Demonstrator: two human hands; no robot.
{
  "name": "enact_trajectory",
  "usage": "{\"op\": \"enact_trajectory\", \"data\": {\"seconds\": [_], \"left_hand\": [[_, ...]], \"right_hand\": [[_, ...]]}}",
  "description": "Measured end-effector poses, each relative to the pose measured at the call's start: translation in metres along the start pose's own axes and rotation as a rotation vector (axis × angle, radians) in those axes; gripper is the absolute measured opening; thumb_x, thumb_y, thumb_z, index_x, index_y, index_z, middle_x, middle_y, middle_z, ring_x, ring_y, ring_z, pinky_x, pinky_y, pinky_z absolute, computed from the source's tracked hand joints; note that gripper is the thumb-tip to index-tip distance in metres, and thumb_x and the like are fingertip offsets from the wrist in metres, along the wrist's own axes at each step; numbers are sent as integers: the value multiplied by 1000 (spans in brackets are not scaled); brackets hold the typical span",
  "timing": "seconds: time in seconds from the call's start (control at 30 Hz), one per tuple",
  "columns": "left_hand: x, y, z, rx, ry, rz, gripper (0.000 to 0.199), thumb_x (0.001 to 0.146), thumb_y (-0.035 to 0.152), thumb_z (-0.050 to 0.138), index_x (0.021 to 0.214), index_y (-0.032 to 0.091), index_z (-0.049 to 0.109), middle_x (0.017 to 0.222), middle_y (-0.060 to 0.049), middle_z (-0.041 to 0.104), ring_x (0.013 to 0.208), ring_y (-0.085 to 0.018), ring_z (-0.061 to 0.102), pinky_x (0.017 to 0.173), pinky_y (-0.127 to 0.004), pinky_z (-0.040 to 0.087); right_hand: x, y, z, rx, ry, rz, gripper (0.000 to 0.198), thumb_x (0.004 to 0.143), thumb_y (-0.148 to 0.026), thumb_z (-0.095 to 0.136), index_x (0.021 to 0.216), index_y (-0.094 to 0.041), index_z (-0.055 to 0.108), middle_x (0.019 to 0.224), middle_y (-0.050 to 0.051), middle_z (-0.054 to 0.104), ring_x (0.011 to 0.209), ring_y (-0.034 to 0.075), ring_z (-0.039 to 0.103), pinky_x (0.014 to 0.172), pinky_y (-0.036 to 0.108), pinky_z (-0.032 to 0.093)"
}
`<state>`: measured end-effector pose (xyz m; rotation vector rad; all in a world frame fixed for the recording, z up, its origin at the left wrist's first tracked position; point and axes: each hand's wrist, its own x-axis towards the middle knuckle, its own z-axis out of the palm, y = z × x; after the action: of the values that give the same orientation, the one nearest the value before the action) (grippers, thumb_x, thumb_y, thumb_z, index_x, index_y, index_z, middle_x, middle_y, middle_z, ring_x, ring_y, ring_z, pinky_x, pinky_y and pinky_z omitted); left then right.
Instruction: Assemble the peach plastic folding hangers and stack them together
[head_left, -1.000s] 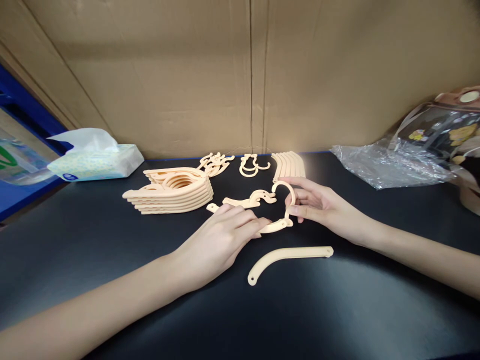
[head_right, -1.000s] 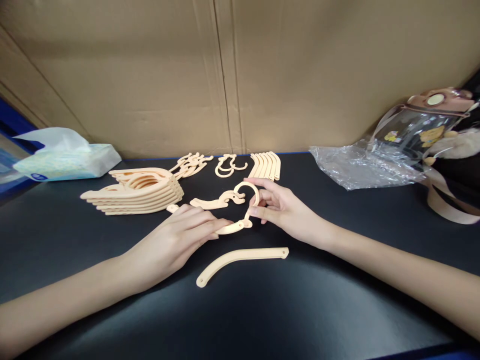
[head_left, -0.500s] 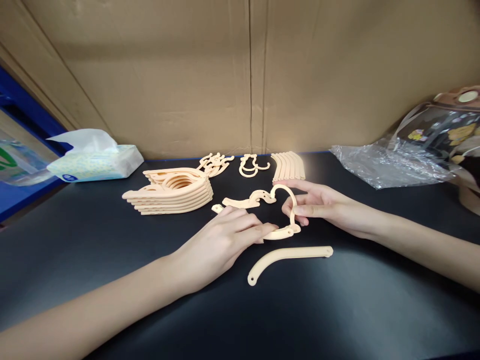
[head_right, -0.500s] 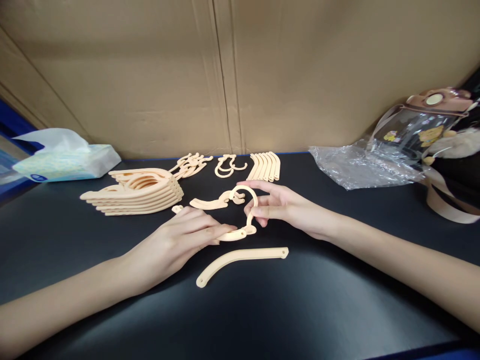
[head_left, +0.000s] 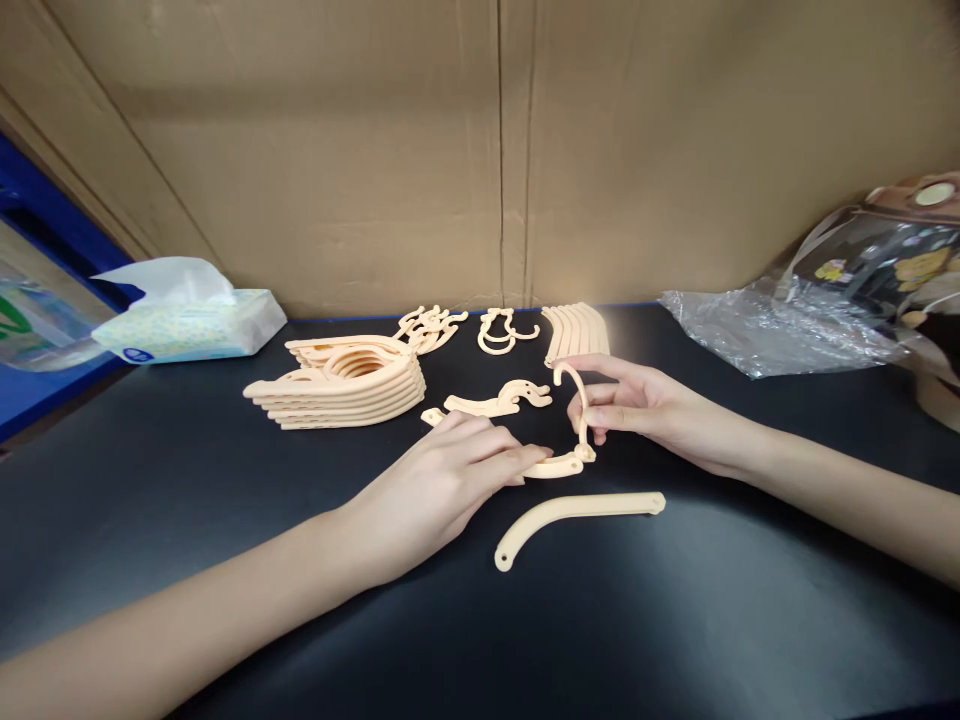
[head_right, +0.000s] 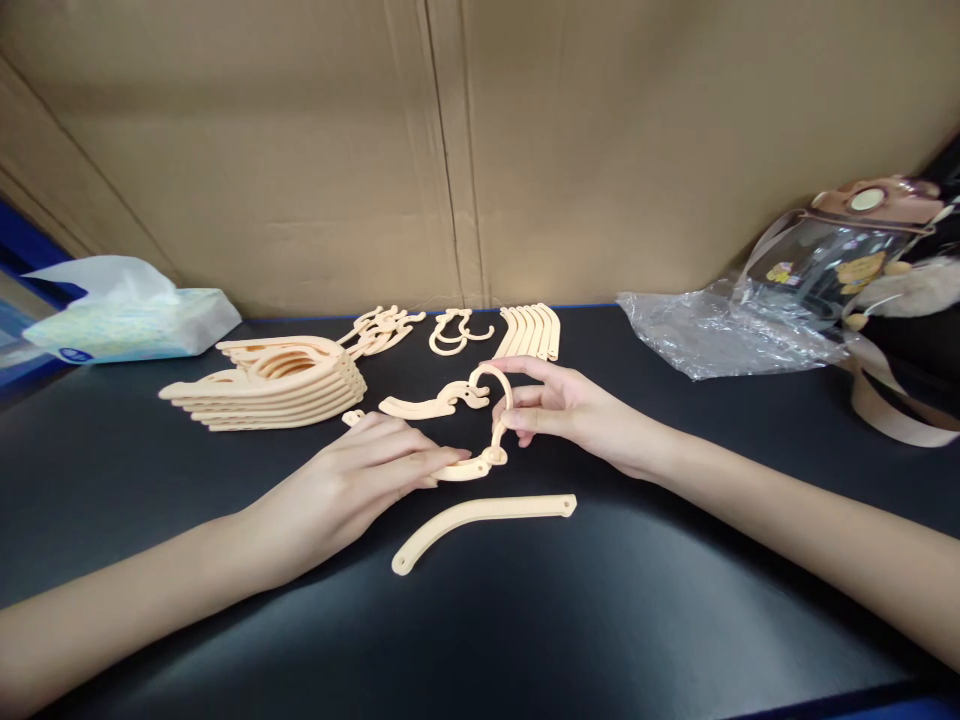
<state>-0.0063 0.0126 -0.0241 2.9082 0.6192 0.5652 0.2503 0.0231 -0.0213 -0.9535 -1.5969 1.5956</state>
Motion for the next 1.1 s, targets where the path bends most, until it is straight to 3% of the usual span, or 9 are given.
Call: {"op": "enact_trajectory", "data": {"seconds": [1.1], "left_hand": [[0, 1, -1, 26, -8, -10, 29, 97, 12, 41, 122, 17, 55, 98, -4, 64, 89, -17, 54, 82, -30, 38]], "right_hand": [[0, -1, 3, -189, 26, -56, 51, 84, -29, 62, 131, -20, 44, 76, -3, 61, 66, 13, 59, 73, 35, 50]]}}
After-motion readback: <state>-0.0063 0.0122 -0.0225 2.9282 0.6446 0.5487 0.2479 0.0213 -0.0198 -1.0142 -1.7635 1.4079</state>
